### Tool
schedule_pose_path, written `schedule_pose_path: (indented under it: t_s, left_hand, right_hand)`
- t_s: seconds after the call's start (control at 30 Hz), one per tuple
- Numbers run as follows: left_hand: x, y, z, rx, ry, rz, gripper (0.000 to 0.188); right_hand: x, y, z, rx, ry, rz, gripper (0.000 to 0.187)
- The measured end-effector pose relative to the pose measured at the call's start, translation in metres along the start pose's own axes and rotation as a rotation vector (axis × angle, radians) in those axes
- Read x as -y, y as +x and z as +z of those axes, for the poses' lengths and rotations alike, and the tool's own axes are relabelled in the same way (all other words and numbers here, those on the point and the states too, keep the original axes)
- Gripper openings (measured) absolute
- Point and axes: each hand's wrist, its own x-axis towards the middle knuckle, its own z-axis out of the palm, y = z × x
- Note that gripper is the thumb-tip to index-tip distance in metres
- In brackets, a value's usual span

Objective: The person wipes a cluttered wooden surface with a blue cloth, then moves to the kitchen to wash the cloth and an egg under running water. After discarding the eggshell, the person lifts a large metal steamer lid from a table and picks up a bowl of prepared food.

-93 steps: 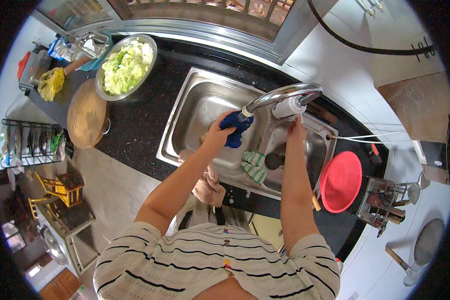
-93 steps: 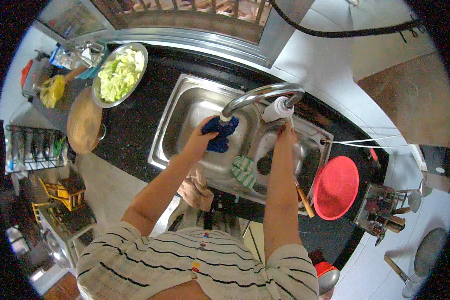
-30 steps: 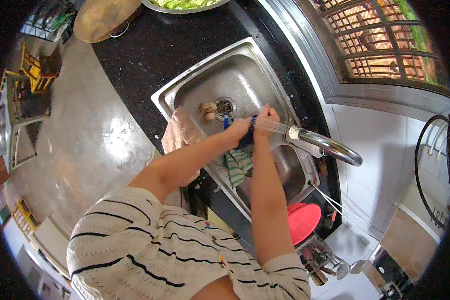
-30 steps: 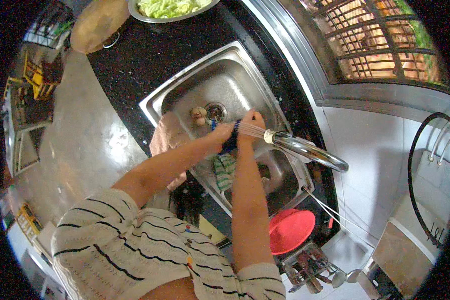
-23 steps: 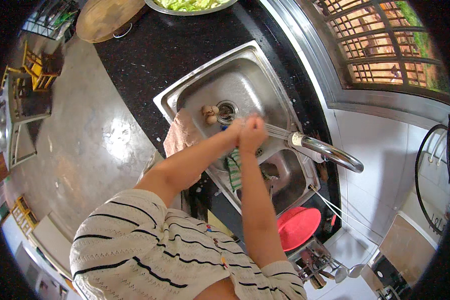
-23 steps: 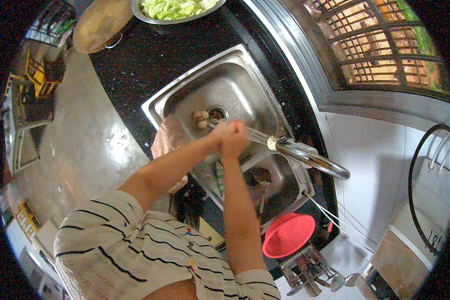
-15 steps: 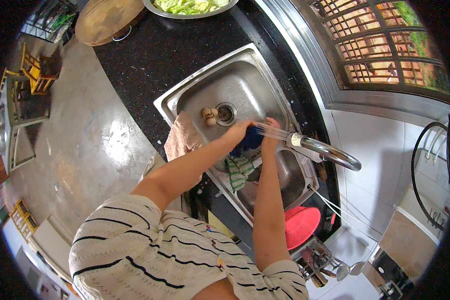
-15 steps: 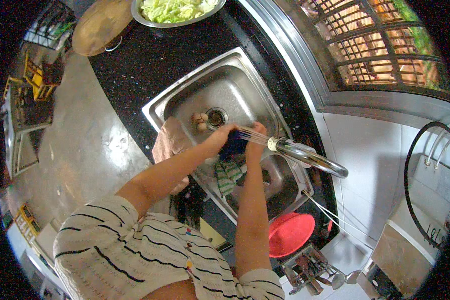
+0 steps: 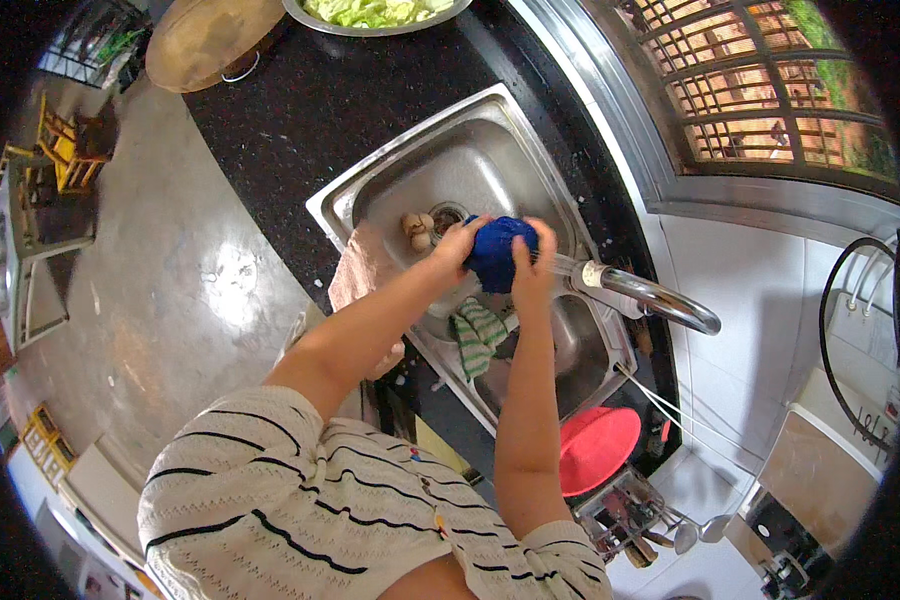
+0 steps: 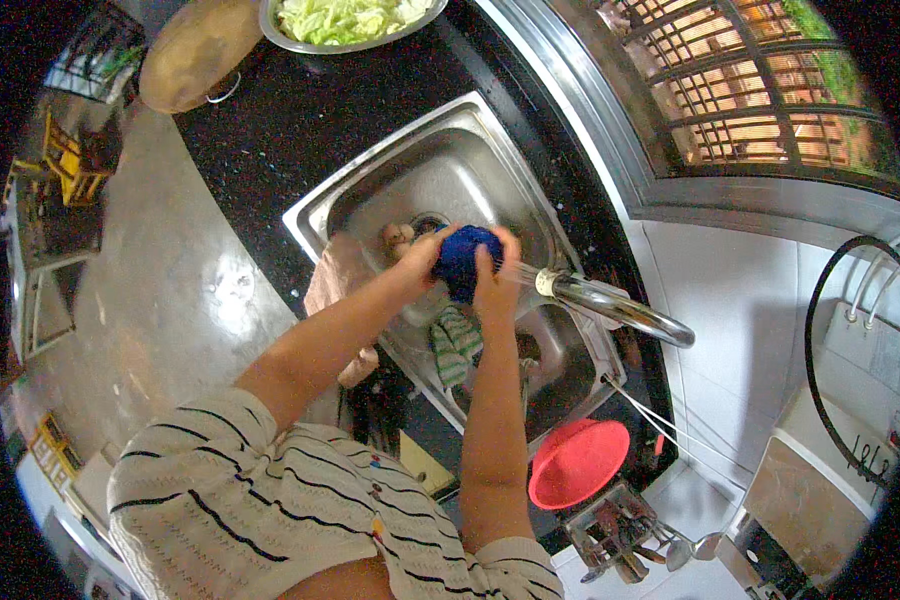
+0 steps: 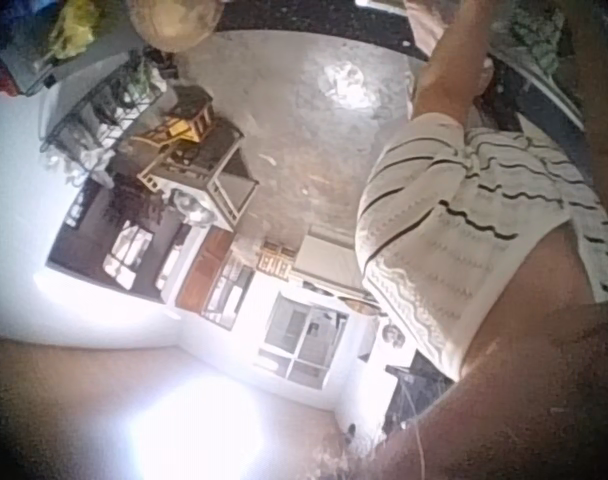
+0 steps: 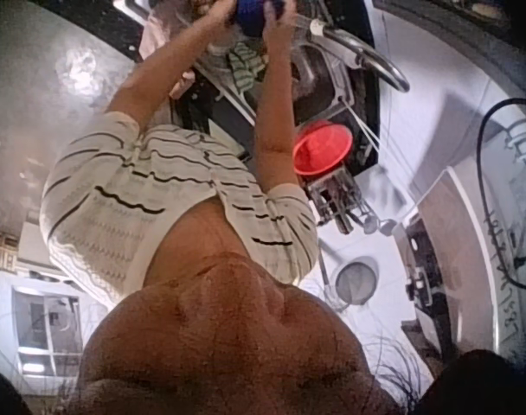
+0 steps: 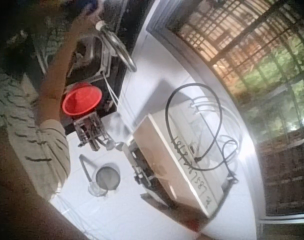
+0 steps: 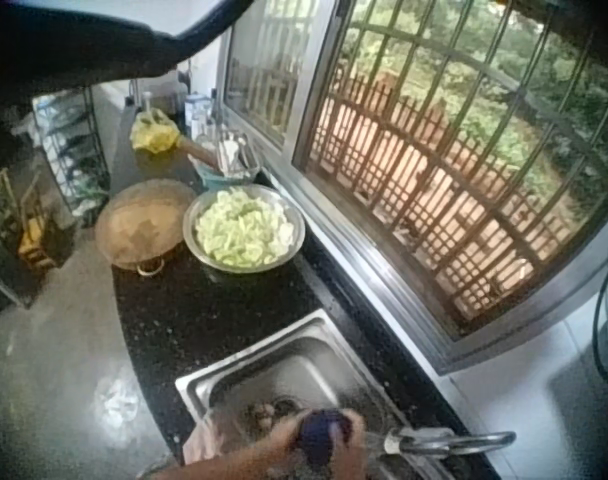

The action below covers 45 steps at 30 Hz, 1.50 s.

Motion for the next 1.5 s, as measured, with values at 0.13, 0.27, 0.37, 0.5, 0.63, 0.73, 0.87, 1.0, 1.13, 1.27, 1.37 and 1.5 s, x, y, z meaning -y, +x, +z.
schedule_pose_path:
  t_s: [0.13, 0.27, 0.37, 0.5, 0.63, 0.73, 0.87, 1.0, 1.13, 1.27, 1.37, 1.5]
  left_hand:
    - [-0.005, 0.001, 0.006, -0.052, -0.174, -0.055, 0.056]
    - [-0.006, 0.018, -0.003, -0.020, -0.277, -0.196, 0.047]
    - [0.009, 0.029, -0.005, -0.011, -0.210, -0.212, 0.040]
    - [0.013, 0.037, -0.003, -0.002, -0.116, -0.166, 0.031]
    - [-0.005, 0.028, -0.004, 0.026, 0.078, -0.022, 0.027]
    - [0.002, 0.015, -0.010, 0.099, 0.376, 0.039, 0.027]
    - [0.005, -0.002, 0.015, 0.144, -0.035, -0.116, 0.028]
    - [-0.016, -0.027, 0.030, 0.024, 0.013, -0.145, 0.031]
    - [-0.021, -0.007, -0.015, 0.029, 0.458, 0.139, 0.044]
    - [-0.007, 0.007, -0.039, -0.096, 0.471, 0.109, 0.036]
    - [-0.016, -0.005, -0.030, -0.034, 0.080, -0.253, 0.039]
    - [-0.020, 0.017, -0.033, 0.243, -0.045, -0.309, 0.043]
  right_hand:
    - [-0.021, 0.000, 0.020, -0.128, 0.003, 0.021, 0.020]
    - [-0.003, -0.014, 0.069, -0.201, -0.263, -0.016, 0.030]
    - [-0.024, 0.007, 0.074, -0.284, -0.411, -0.018, 0.034]
    - [-0.040, 0.041, 0.059, -0.408, -0.259, 0.289, 0.037]
    - [-0.012, 0.002, 0.085, -0.275, -0.266, 0.045, 0.036]
    - [-0.043, 0.009, 0.074, -0.365, -0.246, 0.018, 0.040]
    - [-0.102, 0.019, 0.049, -0.289, 0.629, 0.623, 0.043]
    - [-0.079, -0.003, 0.037, 0.176, 1.519, 0.899, 0.069]
    - [-0.071, -0.003, 0.022, 0.084, 1.159, 0.901, 0.054]
    - [-0.085, 0.005, 0.018, -0.002, 0.531, 0.477, 0.027]
    - [-0.051, -0.004, 0.036, -0.074, 0.008, 0.113, 0.019]
    - [0.011, -0.017, 0.071, -0.034, -0.182, -0.408, 0.024]
